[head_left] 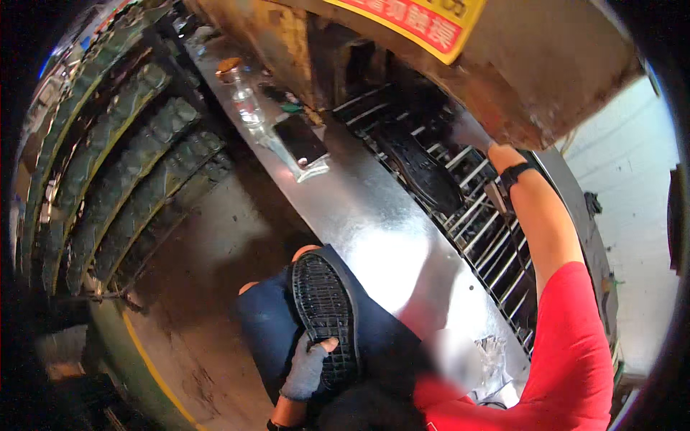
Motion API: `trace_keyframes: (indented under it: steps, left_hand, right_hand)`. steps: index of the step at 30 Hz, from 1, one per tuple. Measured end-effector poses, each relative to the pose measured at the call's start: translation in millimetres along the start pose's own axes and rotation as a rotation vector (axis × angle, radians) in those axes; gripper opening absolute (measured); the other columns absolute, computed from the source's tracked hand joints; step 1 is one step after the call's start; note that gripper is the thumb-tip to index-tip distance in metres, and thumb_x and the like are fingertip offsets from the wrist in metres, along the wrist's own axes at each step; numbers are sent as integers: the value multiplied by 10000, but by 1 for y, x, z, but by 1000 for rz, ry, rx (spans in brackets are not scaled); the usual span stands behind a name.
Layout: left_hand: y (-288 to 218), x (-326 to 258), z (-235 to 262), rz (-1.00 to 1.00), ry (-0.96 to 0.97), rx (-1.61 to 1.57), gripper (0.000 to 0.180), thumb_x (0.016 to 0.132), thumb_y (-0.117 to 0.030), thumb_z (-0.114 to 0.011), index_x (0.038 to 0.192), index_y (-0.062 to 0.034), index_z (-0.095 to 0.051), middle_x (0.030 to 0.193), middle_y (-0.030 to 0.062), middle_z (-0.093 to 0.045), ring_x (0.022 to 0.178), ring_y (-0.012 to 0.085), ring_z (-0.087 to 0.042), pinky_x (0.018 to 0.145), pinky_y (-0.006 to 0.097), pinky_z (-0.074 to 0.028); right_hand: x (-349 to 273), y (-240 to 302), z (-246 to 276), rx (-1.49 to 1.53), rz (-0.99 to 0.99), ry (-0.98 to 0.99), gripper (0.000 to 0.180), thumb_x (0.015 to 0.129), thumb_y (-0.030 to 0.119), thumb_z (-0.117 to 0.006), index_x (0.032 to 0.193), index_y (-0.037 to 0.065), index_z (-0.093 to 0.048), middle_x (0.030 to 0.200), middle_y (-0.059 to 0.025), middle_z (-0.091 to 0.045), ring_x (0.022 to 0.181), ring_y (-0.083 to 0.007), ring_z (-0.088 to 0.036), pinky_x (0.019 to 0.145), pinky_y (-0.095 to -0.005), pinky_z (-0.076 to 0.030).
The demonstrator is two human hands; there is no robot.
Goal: Cleaning and inspecting black leather shoes at a shoe manufacturing station.
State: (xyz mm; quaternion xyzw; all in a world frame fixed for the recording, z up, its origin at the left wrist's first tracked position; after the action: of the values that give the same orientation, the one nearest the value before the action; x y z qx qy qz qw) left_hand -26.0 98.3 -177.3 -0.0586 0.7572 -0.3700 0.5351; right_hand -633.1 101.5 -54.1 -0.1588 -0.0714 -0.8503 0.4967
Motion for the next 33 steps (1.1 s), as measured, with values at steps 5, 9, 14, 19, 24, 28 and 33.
trace_keyframes:
  steps: [5,9,14,19,24,28,33]
  left_hand:
    - [-6,-3,-20,-26,146,11,402,942,-100,-721,1341,-63,-686,1197,11,-733,1080,130,-644,1000,312,-502]
    - [-22,-11,-14,-125,168,36,402,943,-130,-717,1338,-58,-690,1208,18,-735,1098,136,-640,1021,316,-493]
    - [-8,6,-7,-171,151,66,438,921,-176,-735,1341,-55,-693,1207,29,-740,1115,150,-646,1027,323,-488]
    - [-6,6,-6,-184,171,-10,435,908,-189,-730,1319,-58,-674,1193,52,-713,1085,173,-645,1022,337,-497]
    - [-5,10,-11,-213,171,-1,452,911,-192,-735,1335,-51,-669,1212,58,-712,1114,174,-638,1034,334,-489]
    - [-1,1,-13,-237,244,-34,567,932,-169,-732,1469,-54,-589,1265,71,-692,1167,176,-618,1077,320,-454]
    - [-51,-37,28,-756,-161,263,616,1009,-201,-705,1558,-29,-485,1383,86,-625,1208,186,-604,1091,349,-481]
  right_hand:
    - [-42,-50,4,-237,-55,106,606,776,214,-859,1360,159,-706,1391,-216,-584,1287,-414,-575,1046,-481,-523]
    - [-81,-12,61,-292,70,142,444,787,201,-862,1220,178,-767,1294,-167,-639,1183,-408,-625,927,-501,-548]
    - [-191,-1,108,14,516,298,396,889,93,-752,1275,161,-702,1364,-127,-670,1253,-361,-653,1021,-433,-572]
    - [-226,-60,100,529,-466,-27,693,913,263,-810,1508,56,-521,1463,-152,-620,1264,-293,-644,1096,-392,-504]
    - [-266,-92,-9,1177,-823,214,1123,789,543,-885,1631,11,-365,1525,-82,-517,1402,-218,-478,1208,-376,-313]
    - [-276,-106,-11,1145,-853,212,579,940,291,-777,1428,45,-586,1239,-49,-703,1117,-155,-654,998,-334,-504]
    - [-327,-28,6,1753,-1057,367,524,933,278,-733,1377,30,-609,1291,-126,-727,1101,-285,-738,1017,-438,-589]
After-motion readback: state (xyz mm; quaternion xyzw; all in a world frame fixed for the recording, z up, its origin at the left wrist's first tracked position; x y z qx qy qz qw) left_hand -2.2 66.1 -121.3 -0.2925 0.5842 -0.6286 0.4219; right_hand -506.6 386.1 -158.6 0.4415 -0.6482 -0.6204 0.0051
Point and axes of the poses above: each hand's wrist, its own x-axis towards the middle knuckle, its own z-axis out of the back of the hand, y = z × x, the point moved 10 cm from there along x, towards the middle knuckle
